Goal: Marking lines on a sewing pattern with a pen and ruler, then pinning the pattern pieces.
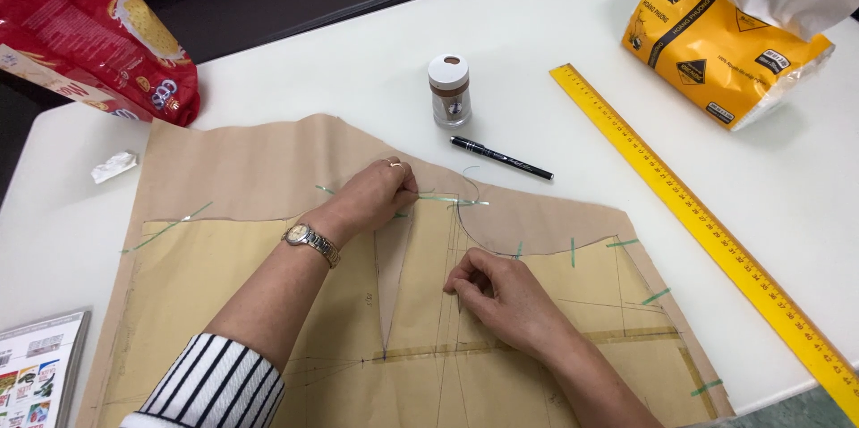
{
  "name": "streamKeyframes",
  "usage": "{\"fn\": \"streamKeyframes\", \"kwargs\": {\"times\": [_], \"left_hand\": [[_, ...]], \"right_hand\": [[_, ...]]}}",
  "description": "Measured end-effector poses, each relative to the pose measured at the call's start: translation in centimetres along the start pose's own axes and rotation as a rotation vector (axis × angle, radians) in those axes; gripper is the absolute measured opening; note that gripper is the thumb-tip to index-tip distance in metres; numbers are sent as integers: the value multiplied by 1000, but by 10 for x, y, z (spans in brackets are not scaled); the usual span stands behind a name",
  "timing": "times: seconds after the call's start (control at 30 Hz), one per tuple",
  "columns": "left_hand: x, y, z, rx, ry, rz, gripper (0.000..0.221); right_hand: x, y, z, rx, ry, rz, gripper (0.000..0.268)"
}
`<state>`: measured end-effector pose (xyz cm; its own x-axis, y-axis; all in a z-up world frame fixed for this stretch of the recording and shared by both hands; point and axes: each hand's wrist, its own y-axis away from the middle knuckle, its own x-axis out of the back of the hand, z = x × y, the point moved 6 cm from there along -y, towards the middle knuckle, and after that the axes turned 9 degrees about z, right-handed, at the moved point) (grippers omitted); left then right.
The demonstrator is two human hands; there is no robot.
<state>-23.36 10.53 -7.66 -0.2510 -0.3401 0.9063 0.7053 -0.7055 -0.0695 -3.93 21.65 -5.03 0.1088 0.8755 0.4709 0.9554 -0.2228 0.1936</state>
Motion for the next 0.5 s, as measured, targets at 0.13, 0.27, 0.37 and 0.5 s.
{"fn": "streamKeyframes", "kwargs": {"times": [0.13, 0.27, 0.37, 0.5], "left_hand": [[-3, 3, 0, -41, 0, -54, 12], [5, 4, 6, -72, 53, -24, 14], [17, 8, 16, -18, 103, -33, 15], [34, 4, 41, -62, 32, -17, 15]], "right_hand": [[-1, -1, -1, 15, 9, 2, 15], [-1, -2, -1, 60, 22, 21, 14], [-2, -2, -1, 66, 14, 15, 14], [0, -1, -4, 58, 34, 8, 15]]}}
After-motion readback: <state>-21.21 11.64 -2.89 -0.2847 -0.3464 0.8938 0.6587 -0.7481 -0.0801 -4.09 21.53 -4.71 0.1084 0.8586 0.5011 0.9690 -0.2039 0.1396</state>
